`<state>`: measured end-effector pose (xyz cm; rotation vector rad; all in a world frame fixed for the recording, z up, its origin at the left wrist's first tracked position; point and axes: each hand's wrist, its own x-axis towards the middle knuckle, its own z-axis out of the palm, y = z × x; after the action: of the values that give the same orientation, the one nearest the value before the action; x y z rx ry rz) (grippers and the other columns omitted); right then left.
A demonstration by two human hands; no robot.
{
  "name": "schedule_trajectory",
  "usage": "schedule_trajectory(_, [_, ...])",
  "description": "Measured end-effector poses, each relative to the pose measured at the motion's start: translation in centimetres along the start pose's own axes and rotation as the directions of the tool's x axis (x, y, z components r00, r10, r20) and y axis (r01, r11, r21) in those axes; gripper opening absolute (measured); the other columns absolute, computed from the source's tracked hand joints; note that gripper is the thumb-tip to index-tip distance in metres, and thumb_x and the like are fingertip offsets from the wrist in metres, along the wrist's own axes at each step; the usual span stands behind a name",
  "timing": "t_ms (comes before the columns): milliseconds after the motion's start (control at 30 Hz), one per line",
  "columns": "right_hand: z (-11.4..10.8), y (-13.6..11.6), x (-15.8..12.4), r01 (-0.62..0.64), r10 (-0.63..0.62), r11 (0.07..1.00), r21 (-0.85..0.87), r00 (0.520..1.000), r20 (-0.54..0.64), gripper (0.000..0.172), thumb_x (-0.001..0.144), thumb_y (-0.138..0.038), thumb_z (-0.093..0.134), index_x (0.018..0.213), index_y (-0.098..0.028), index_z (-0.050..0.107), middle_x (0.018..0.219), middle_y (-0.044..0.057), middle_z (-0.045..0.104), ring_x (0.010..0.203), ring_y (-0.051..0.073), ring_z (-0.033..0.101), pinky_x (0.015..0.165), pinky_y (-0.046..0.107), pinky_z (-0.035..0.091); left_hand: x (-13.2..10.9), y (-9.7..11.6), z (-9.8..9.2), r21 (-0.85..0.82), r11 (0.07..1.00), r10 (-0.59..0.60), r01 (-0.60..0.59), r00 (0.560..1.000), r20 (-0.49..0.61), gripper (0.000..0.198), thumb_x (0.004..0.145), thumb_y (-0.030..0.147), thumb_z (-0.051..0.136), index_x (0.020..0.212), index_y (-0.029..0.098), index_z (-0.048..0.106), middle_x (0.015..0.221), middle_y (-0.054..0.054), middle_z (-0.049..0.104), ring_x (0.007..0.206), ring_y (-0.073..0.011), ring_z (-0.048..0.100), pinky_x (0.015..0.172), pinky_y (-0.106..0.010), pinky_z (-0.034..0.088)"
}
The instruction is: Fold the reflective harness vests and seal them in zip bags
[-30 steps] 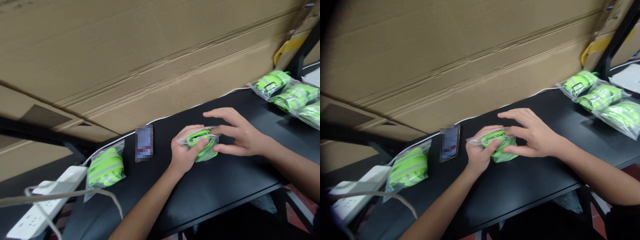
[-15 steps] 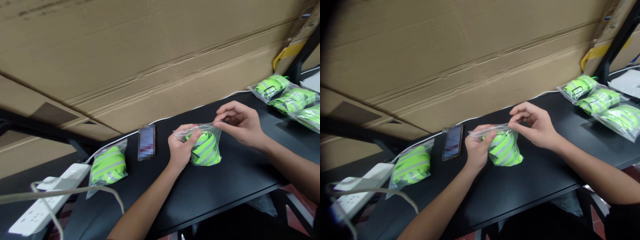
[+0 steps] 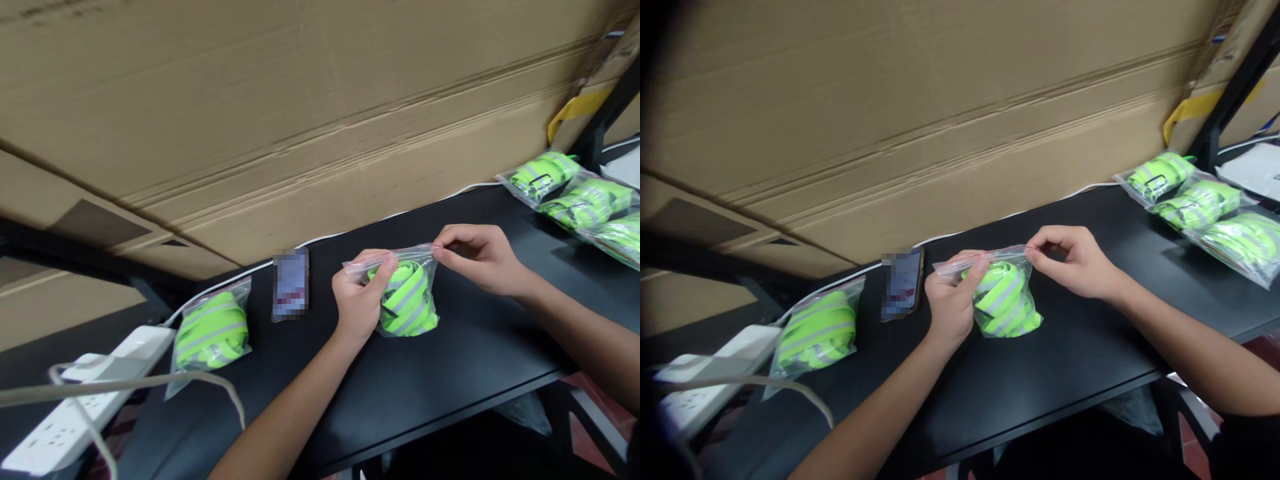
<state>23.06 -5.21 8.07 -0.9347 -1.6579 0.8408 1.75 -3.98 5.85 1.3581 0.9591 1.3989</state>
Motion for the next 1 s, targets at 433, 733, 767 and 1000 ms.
schedule_trajectory(433, [0.8,0.1,-0.5,0.108,-0.108,0.994,-0.017,0.994,-0.008,0.008,0.090,-0.024,0.068,0.084,-0.020,0.068,0.079,0.003,0.066,0.072,0.016,0.060,0.064,0.031,0.048,-0.5,0.2,0.3,-0.065,0.998,0.025,-0.024,1.000,0.017,0.014,0.080,0.033,0.081,0.081,0.019,0.079,0.083,-0.004,0.076,0.073,-0.0153,0.069,0.067,-0.025,0.055])
schedule_trajectory(733, [0.6,-0.5,-0.5,0.144,-0.143,0.989,-0.023,0.989,0.046,0.005,0.090,-0.019,0.066,0.085,-0.019,0.065,0.080,0.003,0.064,0.071,0.016,0.057,0.063,0.032,0.045,-0.9,1.1,1.0,-0.067,0.997,0.038,-0.034,0.998,0.058,0.011,0.080,0.030,0.081,0.078,0.020,0.079,0.081,-0.004,0.077,0.071,-0.0155,0.069,0.064,-0.025,0.055])
schedule_trajectory(767, [0.6,-0.6,-0.5,0.135,-0.133,0.990,-0.033,0.989,0.064,0.005,0.091,-0.019,0.065,0.086,-0.019,0.065,0.080,0.003,0.064,0.070,0.016,0.057,0.063,0.031,0.045,-0.9,1.2,1.1,-0.075,0.997,0.036,-0.032,0.997,0.063,0.009,0.079,0.029,0.081,0.078,0.020,0.079,0.081,-0.004,0.076,0.071,-0.0151,0.068,0.064,-0.025,0.055])
schedule_trajectory(1000, [0.5,-0.9,-0.6,0.156,-0.145,0.983,-0.099,0.984,0.106,0.006,0.091,-0.015,0.063,0.085,-0.018,0.062,0.078,0.002,0.062,0.068,0.014,0.056,0.061,0.029,0.044,-1.0,1.3,1.1,-0.071,0.997,0.046,-0.039,0.994,0.100,0.008,0.080,0.027,0.080,0.078,0.019,0.079,0.081,-0.004,0.076,0.073,-0.0144,0.068,0.066,-0.023,0.054])
